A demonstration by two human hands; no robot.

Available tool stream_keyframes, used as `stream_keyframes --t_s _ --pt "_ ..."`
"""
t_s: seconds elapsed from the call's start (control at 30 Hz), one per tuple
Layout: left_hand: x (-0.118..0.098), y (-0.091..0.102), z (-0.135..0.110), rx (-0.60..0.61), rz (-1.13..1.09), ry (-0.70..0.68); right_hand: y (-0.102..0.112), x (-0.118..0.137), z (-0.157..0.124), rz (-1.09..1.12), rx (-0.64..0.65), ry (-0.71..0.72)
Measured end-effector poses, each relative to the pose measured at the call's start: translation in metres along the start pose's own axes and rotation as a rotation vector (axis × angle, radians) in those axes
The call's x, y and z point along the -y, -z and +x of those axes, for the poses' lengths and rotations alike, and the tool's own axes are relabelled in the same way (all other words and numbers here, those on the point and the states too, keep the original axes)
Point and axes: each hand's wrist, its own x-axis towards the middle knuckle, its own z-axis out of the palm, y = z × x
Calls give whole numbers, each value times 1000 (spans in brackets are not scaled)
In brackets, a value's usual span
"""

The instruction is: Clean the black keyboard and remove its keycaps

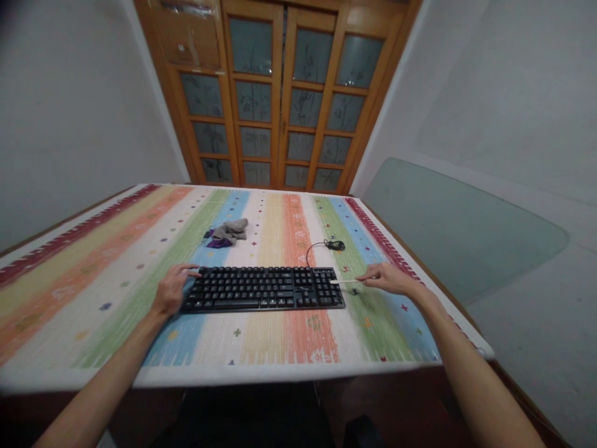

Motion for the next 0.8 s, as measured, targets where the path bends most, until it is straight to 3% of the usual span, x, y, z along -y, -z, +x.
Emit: stream_keyframes --t_s 0.17,0.33,0.57,0.8 --pt "-1 0 0 4 1 -1 19 20 -4 -34 -47 27" --pt "-3 0 0 5 -7 11 15 70 12 -43 -101 138" --pt "-3 0 -1 -13 -34 22 -26 153 62 -4 -158 416" --pt "-5 0 -2 -22 -65 57 -78 222 107 40 -103 504"
